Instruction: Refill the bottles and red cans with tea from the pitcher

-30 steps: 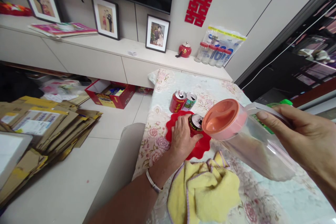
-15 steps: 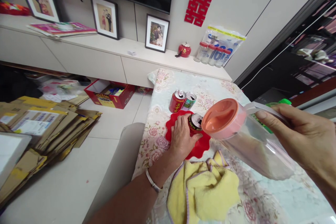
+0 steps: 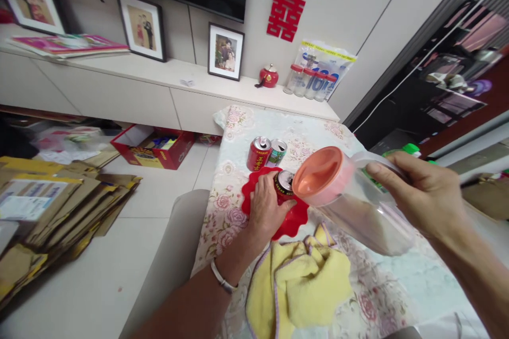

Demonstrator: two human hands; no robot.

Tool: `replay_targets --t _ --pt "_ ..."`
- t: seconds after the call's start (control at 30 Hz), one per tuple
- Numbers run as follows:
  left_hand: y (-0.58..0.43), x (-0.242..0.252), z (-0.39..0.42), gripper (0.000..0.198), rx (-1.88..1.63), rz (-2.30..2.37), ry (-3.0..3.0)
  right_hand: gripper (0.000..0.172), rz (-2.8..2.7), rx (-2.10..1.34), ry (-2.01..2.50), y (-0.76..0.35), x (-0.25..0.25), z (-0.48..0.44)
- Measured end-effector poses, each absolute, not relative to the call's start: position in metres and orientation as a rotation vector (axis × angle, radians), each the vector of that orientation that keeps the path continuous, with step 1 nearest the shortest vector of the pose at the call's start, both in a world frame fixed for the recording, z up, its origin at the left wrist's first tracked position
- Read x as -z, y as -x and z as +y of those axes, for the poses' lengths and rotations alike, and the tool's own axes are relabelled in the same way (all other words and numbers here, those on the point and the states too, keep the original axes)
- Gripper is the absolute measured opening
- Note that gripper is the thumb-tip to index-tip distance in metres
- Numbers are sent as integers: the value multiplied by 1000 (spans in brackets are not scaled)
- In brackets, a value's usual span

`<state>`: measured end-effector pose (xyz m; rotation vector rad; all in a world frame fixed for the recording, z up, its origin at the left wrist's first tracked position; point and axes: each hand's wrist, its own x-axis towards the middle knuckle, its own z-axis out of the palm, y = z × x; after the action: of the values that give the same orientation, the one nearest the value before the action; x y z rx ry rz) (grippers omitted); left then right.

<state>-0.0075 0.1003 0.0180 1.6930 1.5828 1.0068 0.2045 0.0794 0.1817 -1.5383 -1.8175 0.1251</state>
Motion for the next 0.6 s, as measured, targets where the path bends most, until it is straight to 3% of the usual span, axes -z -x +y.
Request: replay_targets --t 0.23,0.4,0.6 --pt "7 -16 102 73 -1000 1641 -1699 50 -1314 -560 1392 -219 -154 91" --pt "6 -13 103 71 -1044 1641 -1694 60 -1116 -613 1229 -232 -145 102" --pt "6 -11 105 69 -1074 1661 -1693 50 -948 -599 1101 -243 -127 125"
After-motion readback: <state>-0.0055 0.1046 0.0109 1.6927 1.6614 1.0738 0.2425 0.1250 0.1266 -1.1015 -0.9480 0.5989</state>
